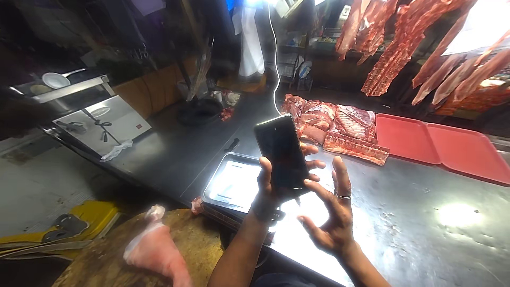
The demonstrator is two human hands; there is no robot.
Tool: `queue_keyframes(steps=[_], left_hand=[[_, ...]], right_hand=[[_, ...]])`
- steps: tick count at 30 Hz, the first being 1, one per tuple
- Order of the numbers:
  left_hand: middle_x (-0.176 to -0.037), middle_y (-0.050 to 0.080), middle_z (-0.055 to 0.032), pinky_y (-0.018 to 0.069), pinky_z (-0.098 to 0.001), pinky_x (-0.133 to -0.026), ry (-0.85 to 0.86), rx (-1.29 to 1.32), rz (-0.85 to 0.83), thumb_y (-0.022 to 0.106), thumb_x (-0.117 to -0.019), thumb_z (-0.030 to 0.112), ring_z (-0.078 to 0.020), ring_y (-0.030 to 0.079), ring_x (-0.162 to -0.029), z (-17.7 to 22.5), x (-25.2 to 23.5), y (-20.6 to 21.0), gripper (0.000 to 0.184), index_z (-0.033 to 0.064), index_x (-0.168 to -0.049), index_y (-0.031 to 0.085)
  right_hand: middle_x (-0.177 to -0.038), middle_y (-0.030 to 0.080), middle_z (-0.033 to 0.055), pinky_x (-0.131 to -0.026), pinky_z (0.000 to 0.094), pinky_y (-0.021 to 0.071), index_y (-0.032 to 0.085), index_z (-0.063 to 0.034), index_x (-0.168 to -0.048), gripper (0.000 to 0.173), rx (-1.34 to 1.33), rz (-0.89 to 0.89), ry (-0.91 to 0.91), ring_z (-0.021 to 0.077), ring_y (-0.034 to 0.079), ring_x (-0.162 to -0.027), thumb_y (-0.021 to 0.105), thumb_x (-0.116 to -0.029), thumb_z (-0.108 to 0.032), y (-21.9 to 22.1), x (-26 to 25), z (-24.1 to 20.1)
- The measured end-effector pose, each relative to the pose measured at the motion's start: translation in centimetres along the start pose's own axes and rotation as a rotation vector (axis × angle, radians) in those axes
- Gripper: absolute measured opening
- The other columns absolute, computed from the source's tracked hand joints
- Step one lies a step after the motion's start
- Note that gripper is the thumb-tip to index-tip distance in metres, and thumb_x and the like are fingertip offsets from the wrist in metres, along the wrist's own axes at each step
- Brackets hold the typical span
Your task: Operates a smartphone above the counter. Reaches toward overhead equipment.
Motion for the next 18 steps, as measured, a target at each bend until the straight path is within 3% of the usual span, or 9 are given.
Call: queue_keyframes(steps=[18], left_hand=[[-0.144, 0.055, -0.0209, 0.0594, -0.0445, -0.090, -0.008, -0.032, 0.005, 0.068, -0.0799, 0.074, -0.0344, 0.067, -0.114, -0.47, 0.07, -0.38, 0.090, 0.0105, -0.141, 0.055]], right_hand=[[-0.168, 0.028, 0.0100, -0.127, 0.0517, 0.0274, 0.069, -0.0230, -0.130, 0.050, -0.042, 0.022, 0.014, 0.0329, 0.024, -0.156, 0.075, -0.0882, -0.050, -0.57, 0.16, 0.31]])
Point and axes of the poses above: each hand's wrist, its own x-axis away from the middle knuckle, its own y-axis out of the palm, z = x × y, the point moved 2 cm from there along -x, towards the middle knuckle
